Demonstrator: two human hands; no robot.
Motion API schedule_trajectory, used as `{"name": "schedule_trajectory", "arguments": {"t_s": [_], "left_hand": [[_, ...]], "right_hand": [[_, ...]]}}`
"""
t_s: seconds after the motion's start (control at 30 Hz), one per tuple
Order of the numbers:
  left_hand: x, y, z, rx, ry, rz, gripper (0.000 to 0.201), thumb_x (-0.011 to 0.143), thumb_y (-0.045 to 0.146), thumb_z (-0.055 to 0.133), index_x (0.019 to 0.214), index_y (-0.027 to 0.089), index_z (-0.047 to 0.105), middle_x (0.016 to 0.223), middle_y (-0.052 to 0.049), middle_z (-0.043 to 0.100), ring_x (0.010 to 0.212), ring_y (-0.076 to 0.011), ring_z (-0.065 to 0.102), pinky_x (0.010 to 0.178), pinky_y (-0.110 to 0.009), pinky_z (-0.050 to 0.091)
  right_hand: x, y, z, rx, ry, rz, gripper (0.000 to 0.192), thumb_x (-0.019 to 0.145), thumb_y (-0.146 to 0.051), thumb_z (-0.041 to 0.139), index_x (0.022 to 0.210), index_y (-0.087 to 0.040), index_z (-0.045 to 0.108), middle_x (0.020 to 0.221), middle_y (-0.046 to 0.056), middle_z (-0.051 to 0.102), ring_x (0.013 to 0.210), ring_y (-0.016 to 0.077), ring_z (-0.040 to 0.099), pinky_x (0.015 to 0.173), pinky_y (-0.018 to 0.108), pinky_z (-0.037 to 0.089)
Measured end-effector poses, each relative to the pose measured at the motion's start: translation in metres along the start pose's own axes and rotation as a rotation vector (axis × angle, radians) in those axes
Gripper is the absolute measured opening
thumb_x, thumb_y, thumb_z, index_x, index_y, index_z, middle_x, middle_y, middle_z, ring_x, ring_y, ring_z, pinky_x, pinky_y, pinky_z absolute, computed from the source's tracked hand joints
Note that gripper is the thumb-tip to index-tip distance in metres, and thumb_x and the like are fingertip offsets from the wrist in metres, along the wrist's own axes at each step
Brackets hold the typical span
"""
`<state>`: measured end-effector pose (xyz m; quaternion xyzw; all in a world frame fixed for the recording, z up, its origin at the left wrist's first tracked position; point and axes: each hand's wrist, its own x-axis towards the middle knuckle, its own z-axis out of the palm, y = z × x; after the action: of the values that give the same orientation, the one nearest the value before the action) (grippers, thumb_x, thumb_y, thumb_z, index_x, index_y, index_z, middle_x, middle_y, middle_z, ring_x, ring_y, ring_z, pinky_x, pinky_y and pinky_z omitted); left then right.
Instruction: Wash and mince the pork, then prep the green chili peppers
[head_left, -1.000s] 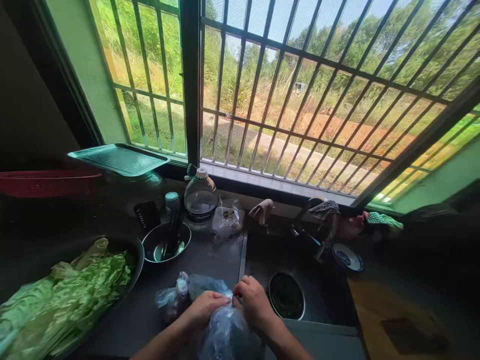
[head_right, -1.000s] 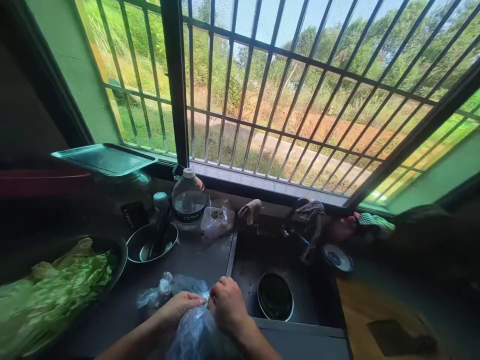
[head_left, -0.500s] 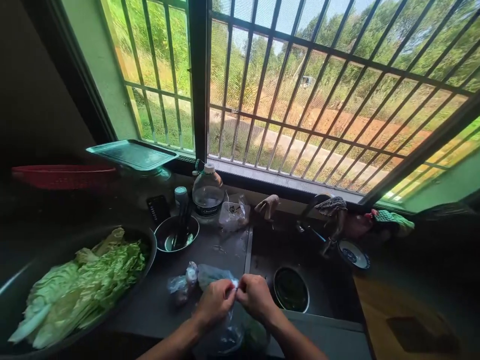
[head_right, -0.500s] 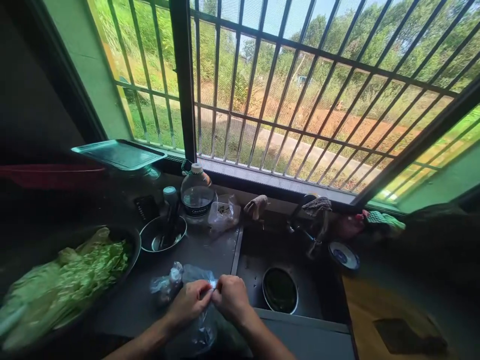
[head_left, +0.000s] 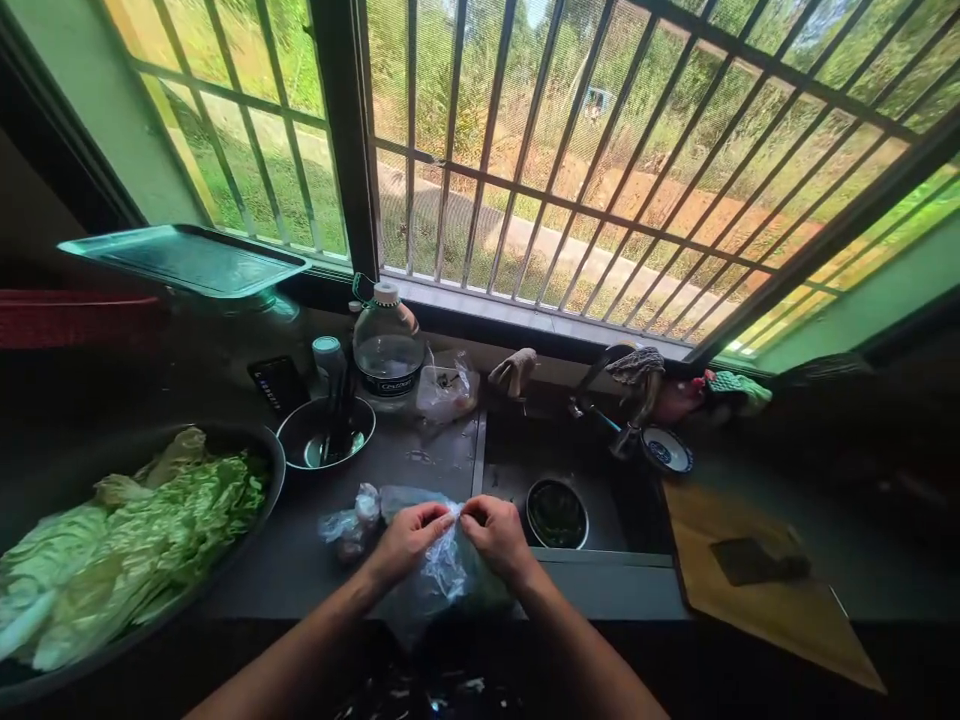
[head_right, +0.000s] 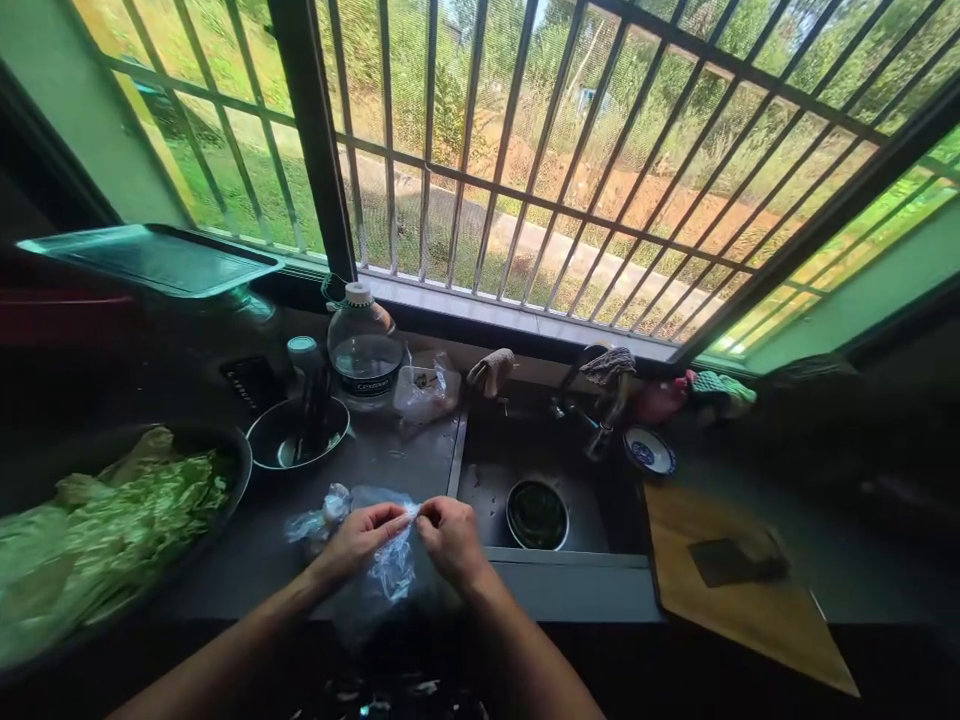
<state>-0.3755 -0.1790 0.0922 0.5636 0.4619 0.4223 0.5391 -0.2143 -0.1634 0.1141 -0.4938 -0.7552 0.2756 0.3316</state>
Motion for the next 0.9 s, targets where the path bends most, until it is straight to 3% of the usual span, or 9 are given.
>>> {"name": "schedule_trajectory", "arguments": {"t_s": [0.4, 0.63, 0.9], "left_hand": [[-0.001, 0.006, 0.004, 0.436, 0.069, 0.105, 0.031, 0.081, 0.04, 0.043, 0.074, 0.015, 0.059, 0.067, -0.001, 0.056, 0.063, -0.0142, 0.049, 0.059, -0.025, 0.036], [-0.001, 0.006, 0.008, 0.701, 0.075, 0.166, 0.02, 0.08, 0.026, 0.039, 0.069, 0.017, 0.052, 0.069, -0.003, 0.056, 0.065, -0.0157, 0.05, 0.06, -0.026, 0.034], [-0.004, 0.0, 0.01, 0.743, 0.099, 0.212, 0.021, 0.083, 0.025, 0.038, 0.07, 0.017, 0.053, 0.071, -0.004, 0.057, 0.067, -0.0169, 0.052, 0.062, -0.027, 0.035]], "right_hand": [[0.009, 0.001, -0.004, -0.379, -0.187, -0.109, 0.015, 0.076, -0.015, 0.052, 0.079, -0.019, 0.067, 0.074, 0.001, 0.068, 0.069, 0.012, 0.06, 0.063, 0.018, 0.039], [0.007, 0.0, 0.003, -0.695, -0.144, -0.185, 0.014, 0.077, -0.018, 0.048, 0.076, -0.017, 0.062, 0.075, 0.005, 0.066, 0.065, 0.014, 0.058, 0.056, 0.021, 0.034], [0.004, 0.009, 0.008, -0.637, -0.142, -0.195, 0.013, 0.076, -0.015, 0.048, 0.074, -0.017, 0.061, 0.073, 0.003, 0.066, 0.064, 0.0121, 0.057, 0.058, 0.02, 0.033]]}}
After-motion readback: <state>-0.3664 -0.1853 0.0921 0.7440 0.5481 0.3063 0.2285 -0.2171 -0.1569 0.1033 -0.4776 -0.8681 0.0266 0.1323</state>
